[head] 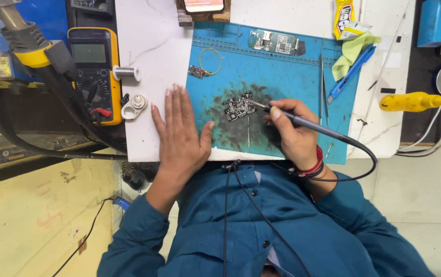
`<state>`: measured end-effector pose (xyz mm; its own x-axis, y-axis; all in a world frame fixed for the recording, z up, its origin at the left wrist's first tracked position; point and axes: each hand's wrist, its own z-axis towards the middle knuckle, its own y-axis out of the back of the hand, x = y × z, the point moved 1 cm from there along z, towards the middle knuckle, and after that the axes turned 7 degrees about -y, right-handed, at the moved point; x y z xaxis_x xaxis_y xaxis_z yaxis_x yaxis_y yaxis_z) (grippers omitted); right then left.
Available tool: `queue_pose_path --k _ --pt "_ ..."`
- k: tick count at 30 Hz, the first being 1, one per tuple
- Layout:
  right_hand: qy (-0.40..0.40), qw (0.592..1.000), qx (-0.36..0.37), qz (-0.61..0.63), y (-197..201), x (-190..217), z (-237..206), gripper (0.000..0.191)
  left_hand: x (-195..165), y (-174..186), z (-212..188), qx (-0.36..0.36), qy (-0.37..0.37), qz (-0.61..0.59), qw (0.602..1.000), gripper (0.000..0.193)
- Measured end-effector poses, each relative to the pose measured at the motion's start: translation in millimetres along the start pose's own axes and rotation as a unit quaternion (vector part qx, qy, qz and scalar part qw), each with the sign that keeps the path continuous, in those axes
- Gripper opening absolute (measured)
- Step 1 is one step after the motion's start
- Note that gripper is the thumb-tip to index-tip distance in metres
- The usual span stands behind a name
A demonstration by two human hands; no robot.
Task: The person solders components on a small circuit board at a repair workbench, holding the board steady with one hand while applying a soldering iron to its contacts with the other. They reposition the board and continue soldering different points, with a multimeter, solder spool, and tweezers on the bench and a phone propped up playing video.
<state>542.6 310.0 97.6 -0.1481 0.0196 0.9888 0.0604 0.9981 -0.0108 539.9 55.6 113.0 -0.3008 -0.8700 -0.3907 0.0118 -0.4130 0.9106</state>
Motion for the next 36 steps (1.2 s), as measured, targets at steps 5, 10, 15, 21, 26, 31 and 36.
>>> queue_pose_path --k 5,10,15,21,26,31,36 --pt "-0.025 0.999 -0.015 0.036 4 24 -54 0.023 -45 12 -37 -0.044 -0.116 -0.092 0.988 0.078" --pt "0.046 0.991 0.004 -0.129 -66 -9 -21 0.018 27 -7 -15 -0.092 -0.141 -0.114 0.979 0.068" --pt "0.099 0.976 0.004 -0.195 -103 -75 49 0.012 105 -74 26 -0.096 -0.14 -0.162 0.972 0.073" --pt "0.157 0.951 -0.002 -0.266 -103 -82 27 0.011 104 -85 -3 -0.097 -0.141 -0.165 0.971 0.075" --pt "0.164 0.95 -0.007 -0.266 -106 -78 18 0.011 98 -79 -9 -0.099 -0.139 -0.169 0.971 0.074" --pt "0.156 0.951 -0.011 -0.266 -97 -65 4 0.012 84 -72 -19 -0.101 -0.139 -0.17 0.97 0.073" --pt "0.168 0.95 -0.01 -0.264 -103 -51 3 0.011 80 -57 -15 -0.099 -0.138 -0.169 0.971 0.073"
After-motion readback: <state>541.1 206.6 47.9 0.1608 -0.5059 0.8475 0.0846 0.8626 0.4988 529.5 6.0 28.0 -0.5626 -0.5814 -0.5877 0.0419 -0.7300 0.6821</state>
